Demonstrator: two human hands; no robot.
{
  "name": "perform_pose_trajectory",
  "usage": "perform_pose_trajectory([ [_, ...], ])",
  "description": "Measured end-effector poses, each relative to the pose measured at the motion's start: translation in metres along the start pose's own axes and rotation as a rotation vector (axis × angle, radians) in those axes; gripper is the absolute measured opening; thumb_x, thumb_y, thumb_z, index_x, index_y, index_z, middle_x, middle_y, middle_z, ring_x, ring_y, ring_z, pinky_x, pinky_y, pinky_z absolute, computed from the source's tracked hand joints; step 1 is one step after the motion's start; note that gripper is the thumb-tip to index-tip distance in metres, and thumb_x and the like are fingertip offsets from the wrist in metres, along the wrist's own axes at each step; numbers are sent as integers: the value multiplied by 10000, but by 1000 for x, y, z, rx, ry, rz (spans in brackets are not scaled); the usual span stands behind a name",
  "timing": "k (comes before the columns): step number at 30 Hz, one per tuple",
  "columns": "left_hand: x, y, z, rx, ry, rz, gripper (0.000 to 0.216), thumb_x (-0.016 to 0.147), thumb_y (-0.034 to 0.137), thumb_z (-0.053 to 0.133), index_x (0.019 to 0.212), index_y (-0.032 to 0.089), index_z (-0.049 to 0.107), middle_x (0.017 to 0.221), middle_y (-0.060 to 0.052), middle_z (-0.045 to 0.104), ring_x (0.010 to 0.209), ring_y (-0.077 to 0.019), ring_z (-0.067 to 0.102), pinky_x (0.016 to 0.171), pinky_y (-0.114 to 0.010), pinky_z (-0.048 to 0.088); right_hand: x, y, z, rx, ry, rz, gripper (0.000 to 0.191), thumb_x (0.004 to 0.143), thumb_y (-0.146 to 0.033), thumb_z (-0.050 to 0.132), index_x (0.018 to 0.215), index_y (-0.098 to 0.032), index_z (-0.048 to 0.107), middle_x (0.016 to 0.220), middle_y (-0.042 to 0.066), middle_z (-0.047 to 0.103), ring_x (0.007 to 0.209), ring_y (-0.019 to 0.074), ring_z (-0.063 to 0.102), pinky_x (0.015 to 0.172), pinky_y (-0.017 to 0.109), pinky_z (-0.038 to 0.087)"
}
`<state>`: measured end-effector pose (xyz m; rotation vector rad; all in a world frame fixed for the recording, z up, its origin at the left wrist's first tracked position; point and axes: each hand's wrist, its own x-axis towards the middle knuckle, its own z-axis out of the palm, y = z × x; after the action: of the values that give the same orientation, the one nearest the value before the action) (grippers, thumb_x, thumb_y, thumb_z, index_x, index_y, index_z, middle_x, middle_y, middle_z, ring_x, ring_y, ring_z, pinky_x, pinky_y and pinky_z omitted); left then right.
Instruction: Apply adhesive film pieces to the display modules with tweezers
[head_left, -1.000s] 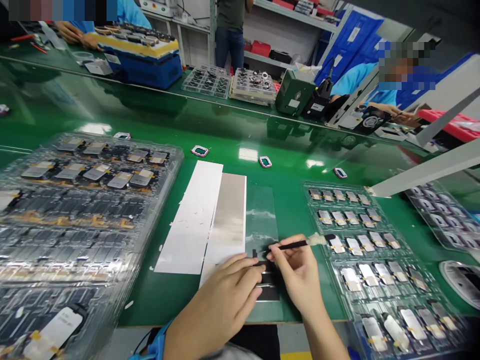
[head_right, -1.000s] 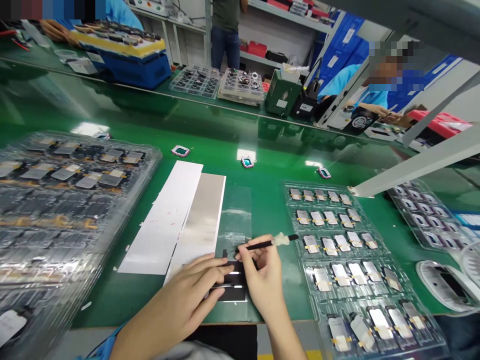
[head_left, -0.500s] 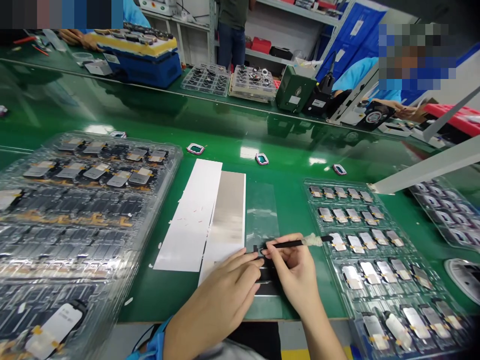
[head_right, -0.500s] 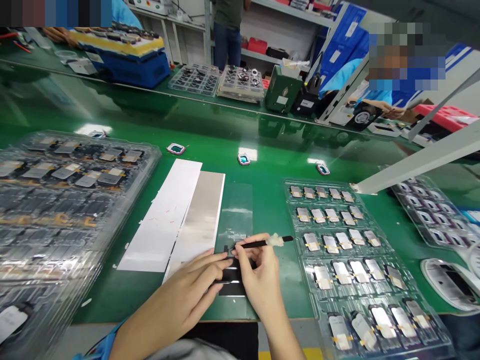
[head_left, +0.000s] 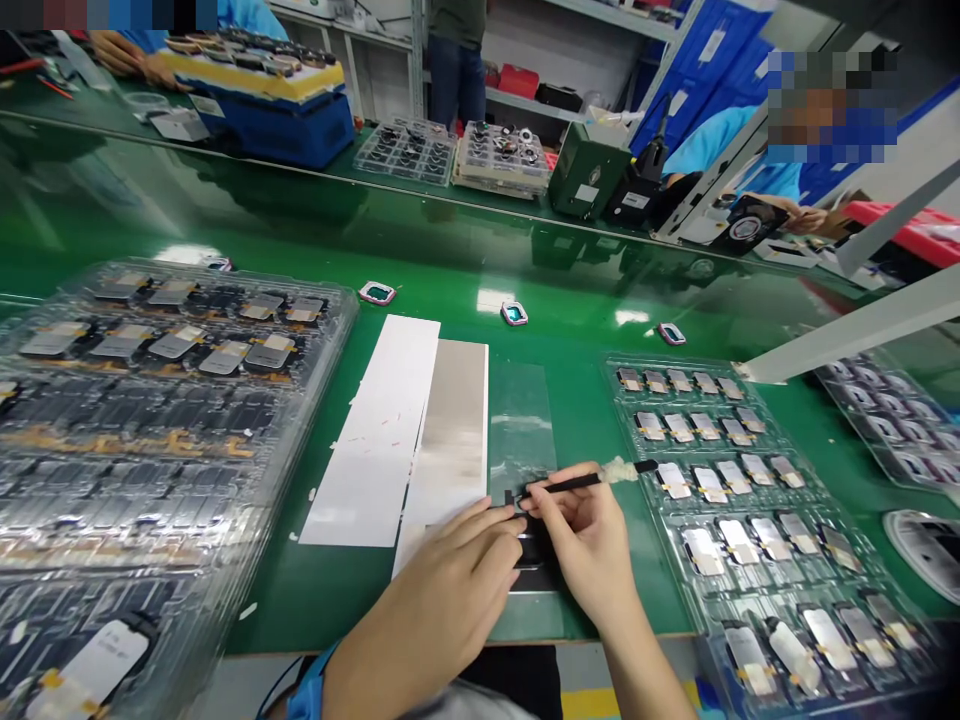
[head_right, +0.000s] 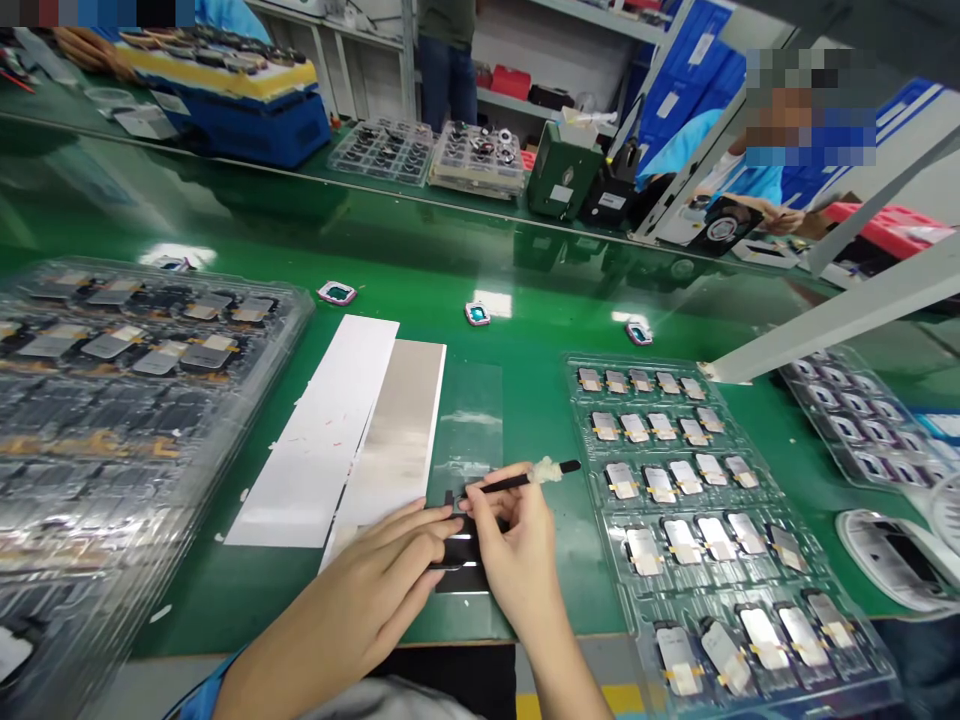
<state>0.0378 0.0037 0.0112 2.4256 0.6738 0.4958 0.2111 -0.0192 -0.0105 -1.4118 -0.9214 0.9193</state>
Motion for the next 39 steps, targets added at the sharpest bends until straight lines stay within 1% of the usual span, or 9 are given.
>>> perform_pose_trajectory([
  [6, -3, -1, -2, -83, 56, -36, 129, 988, 106, 426, 1060, 187, 496, 1205, -82, 637, 1229, -227, 547, 1120, -462, 411, -2, -10, -7, 81, 95, -15, 315, 814, -341, 760, 936, -220, 496, 800, 11, 703, 657, 159, 731, 611, 236, 610],
  [12, -10, -4, -4, -162, 404, -212, 70, 1000, 160, 413, 985, 211, 459, 954, -50, 590, 889, -196, 600, 765, -331, 500, -19, -28, 8, 352, 114, 29, 247, 845, -284, 738, 932, -224, 515, 781, 3, 707, 805, 243, 754, 689, 306, 641],
  [15, -10, -6, -1, -173, 422, -300, 81, 1005, 223, 439, 925, 217, 445, 794, 4, 549, 707, -162, 569, 646, -280, 458, -29, -33, 25, 359, 98, -78, 167, 897, -233, 676, 948, -243, 517, 829, -5, 700, 895, 230, 743, 763, 304, 634],
  [19, -7, -4, -4, -188, 367, -343, 120, 996, 247, 449, 879, 219, 442, 714, 32, 532, 620, -149, 553, 576, -247, 415, -33, -34, 37, 344, 87, -175, 129, 926, -185, 624, 959, -251, 518, 859, -13, 669, 942, 194, 732, 829, 307, 620],
  [23, -4, -1, -10, -216, 266, -342, 94, 985, 204, 441, 901, 218, 481, 807, 1, 620, 721, -175, 615, 619, -258, 444, -34, -34, 39, 321, 51, -228, 133, 935, -154, 596, 970, -253, 514, 866, -11, 654, 915, 161, 727, 832, 316, 624],
  [28, -3, -1, -11, -264, 282, -367, 108, 948, 138, 457, 884, 218, 490, 833, -4, 660, 740, -178, 641, 630, -261, 479, -37, -40, 42, 248, 39, -369, 174, 926, -106, 577, 970, -251, 492, 857, -1, 661, 889, 170, 724, 795, 337, 635],
  [30, -2, -1, -11, -307, 297, -374, 111, 945, 128, 460, 978, 213, 523, 904, -17, 686, 803, -181, 664, 684, -270, 511, -37, -41, 45, 214, 40, -418, 190, 922, -86, 566, 975, -251, 487, 854, 3, 662, 896, 176, 722, 796, 351, 635],
  [35, -3, -2, -12, -322, 307, -319, 382, 966, 138, 421, 1324, 228, 522, 1174, -59, 676, 1074, -205, 645, 926, -332, 506, -35, -36, 52, 184, 43, -478, 213, 913, -57, 553, 987, -248, 491, 866, 9, 656, 894, 168, 718, 799, 341, 636],
  [39, -4, -1, -13, -366, 287, -344, 495, 964, 185, 421, 1459, 212, 415, 1089, -82, 668, 938, -215, 660, 808, -328, 538, -34, -29, 57, 170, 59, -513, 217, 910, -47, 551, 995, -239, 495, 881, 14, 654, 924, 180, 717, 843, 383, 628],
])
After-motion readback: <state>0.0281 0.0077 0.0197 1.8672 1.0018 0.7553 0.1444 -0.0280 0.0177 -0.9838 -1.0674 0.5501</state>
